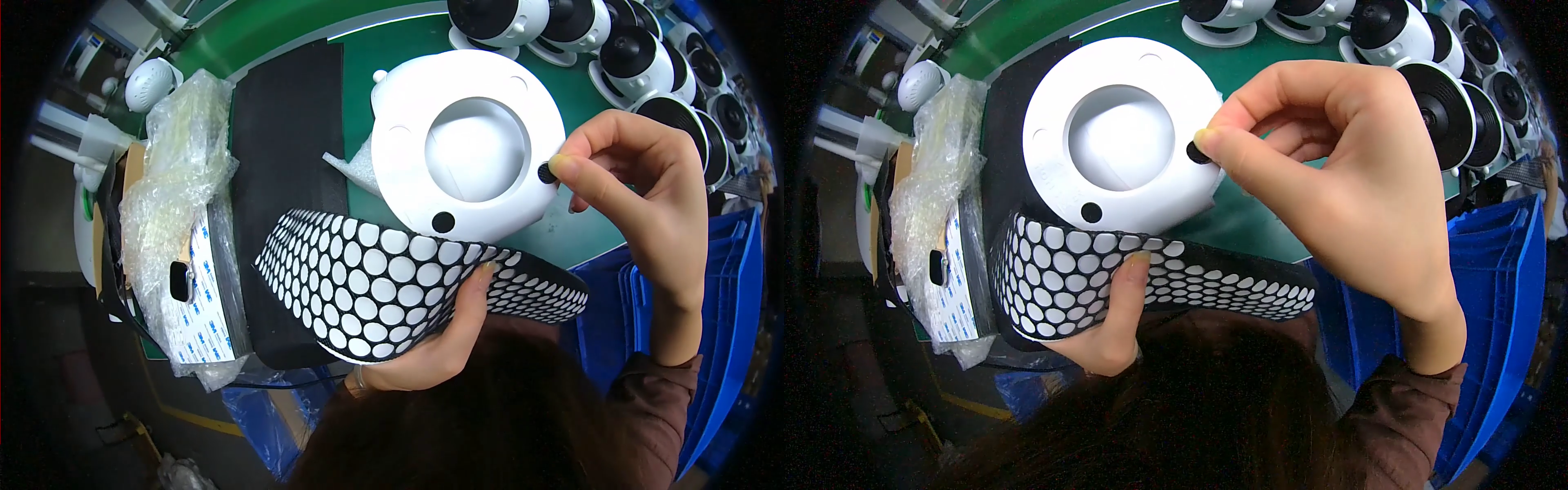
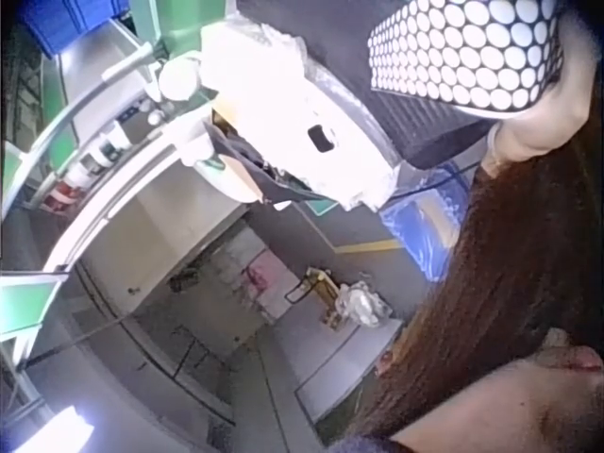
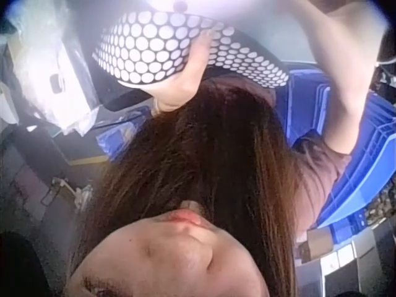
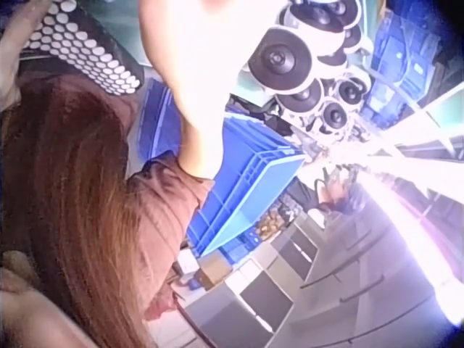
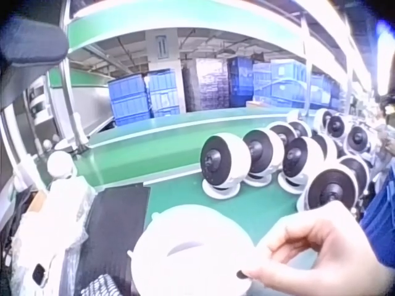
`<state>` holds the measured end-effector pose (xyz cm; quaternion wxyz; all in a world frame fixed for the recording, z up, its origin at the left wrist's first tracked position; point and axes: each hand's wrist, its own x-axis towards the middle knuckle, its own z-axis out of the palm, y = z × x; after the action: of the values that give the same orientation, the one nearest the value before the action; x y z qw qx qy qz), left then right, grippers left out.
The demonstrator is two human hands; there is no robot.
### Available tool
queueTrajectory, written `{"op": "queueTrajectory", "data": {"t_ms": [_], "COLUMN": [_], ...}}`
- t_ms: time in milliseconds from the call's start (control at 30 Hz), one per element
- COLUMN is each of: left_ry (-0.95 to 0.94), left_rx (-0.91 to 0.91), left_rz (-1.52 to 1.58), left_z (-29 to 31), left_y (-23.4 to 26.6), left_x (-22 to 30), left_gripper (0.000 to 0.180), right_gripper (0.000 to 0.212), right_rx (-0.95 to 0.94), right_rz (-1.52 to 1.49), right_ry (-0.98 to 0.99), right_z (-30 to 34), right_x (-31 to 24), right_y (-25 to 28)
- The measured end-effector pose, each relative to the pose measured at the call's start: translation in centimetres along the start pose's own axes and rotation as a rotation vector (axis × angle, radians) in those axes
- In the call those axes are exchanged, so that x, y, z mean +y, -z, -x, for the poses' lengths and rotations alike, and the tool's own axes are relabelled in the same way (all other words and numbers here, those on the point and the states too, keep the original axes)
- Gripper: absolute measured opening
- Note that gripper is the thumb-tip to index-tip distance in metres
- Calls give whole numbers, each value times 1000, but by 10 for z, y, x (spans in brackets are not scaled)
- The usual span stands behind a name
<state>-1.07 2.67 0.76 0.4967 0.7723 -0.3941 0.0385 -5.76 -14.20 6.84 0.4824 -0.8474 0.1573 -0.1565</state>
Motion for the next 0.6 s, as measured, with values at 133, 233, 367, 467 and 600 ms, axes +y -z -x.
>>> {"op": "queueTrajectory", "data": {"t_ms": [133, 233, 367, 467, 600], "left_ry": [75, 186, 30, 73, 10], "left_rx": [137, -51, 141, 233, 299], "left_rz": [91, -31, 127, 242, 282], "left_z": [5, -1, 4, 7, 6], "left_y": [-5, 2, -10, -14, -10], "left_x": [1, 7, -2, -5, -4], "left_gripper": [26, 25, 28, 30, 32], "right_gripper": [9, 9, 11, 13, 21], "right_rx": [-2, 26, 30, -36, -123], "right_rz": [7, 39, -10, -147, -385], "right_ry": [38, 76, 69, 0, -176], "right_z": [1, 3, 5, 1, 0], "right_x": [-1, 0, 5, 10, 15], "right_y": [-3, -5, -7, -5, 4]}}
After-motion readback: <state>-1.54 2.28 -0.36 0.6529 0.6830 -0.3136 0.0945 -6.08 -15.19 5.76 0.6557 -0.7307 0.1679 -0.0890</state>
